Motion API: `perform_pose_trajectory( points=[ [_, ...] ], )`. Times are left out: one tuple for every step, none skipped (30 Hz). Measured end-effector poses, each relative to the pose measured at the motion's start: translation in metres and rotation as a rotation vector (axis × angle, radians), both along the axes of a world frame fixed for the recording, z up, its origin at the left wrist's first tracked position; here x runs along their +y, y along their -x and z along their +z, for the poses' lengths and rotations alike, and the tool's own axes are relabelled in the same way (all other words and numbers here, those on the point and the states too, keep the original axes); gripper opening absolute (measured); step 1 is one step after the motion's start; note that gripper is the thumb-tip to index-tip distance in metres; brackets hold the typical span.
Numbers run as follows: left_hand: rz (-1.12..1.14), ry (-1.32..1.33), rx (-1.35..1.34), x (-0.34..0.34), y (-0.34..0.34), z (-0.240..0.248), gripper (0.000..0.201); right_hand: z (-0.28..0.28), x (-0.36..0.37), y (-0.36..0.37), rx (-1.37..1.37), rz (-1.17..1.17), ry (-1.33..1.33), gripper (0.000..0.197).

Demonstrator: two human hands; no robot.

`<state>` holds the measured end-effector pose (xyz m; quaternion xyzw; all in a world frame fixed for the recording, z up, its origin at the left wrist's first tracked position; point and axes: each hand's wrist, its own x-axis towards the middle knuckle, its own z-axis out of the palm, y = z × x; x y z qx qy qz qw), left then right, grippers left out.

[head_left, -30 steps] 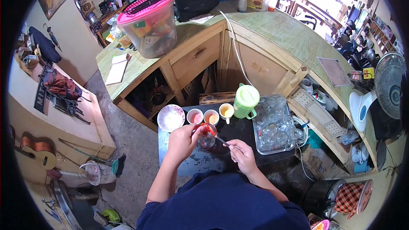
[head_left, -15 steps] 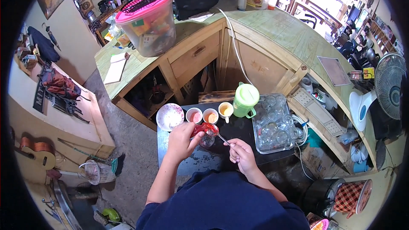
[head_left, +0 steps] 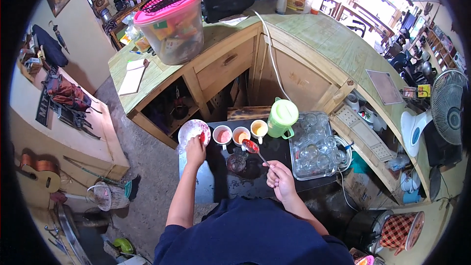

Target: The recorder scoops a dark red fruit conserve into a glass cup and mixes it with other ingredients to prepare a drink.

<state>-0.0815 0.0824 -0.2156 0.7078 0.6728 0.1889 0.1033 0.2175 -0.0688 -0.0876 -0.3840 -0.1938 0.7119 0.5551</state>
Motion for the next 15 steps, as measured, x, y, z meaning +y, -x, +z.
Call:
perform_pose_trajectory(
  points=[
    [0.038,0.008,0.018,0.005,0.003,-0.005,0.036,-0.001,0.0,0.0,-0.013,-0.011,0.007,0.024],
    [0.071,0.02,0.022,0.011,0.005,-0.009,0.04,-0.001,0.0,-0.001,-0.026,-0.022,0.015,0.023],
    [0.102,-0.028,0.014,0.016,0.021,-0.029,0.042,0.001,0.0,0.001,-0.025,-0.008,0.011,0.023],
    [0.13,-0.019,-0.033,0.02,0.031,-0.041,0.042,0.001,0.001,0.002,-0.03,-0.01,0.002,0.023],
    [0.154,-0.008,-0.082,0.021,0.035,-0.047,0.043,0.001,0.001,0.003,-0.037,-0.017,-0.004,0.023],
    [0.144,-0.006,-0.086,0.02,0.029,-0.047,0.043,0.0,0.001,0.0,-0.04,-0.028,-0.003,0.023],
    [0.097,-0.131,-0.042,0.015,0.022,-0.048,0.041,-0.002,0.0,-0.002,-0.06,-0.042,0.001,0.022],
    [0.053,-0.256,0.003,0.01,0.017,-0.048,0.038,-0.004,0.0,-0.003,-0.078,-0.055,0.005,0.022],
    [0.043,-0.255,0.0,0.005,0.009,-0.041,0.038,-0.005,0.0,-0.006,-0.08,-0.065,0.007,0.022],
    [-0.076,-0.23,-0.041,-0.003,0.002,-0.031,0.036,-0.007,-0.002,-0.008,-0.085,-0.084,0.023,0.022],
    [-0.195,-0.205,-0.083,-0.009,-0.007,-0.025,0.034,-0.008,-0.003,-0.011,-0.091,-0.102,0.04,0.022],
    [-0.247,-0.095,-0.269,-0.022,-0.01,-0.025,0.033,-0.008,-0.004,-0.01,-0.085,-0.093,0.04,0.022],
    [-0.3,0.017,-0.46,-0.034,-0.015,-0.029,0.033,-0.009,-0.004,-0.011,-0.092,-0.1,0.038,0.022],
    [-0.391,0.011,-0.392,-0.043,-0.018,-0.033,0.036,-0.01,-0.005,-0.011,-0.099,-0.107,0.036,0.022],
    [-0.422,0.176,-0.345,-0.05,-0.022,-0.034,0.051,-0.009,-0.005,-0.011,-0.099,-0.109,0.038,0.022]
  ],
)
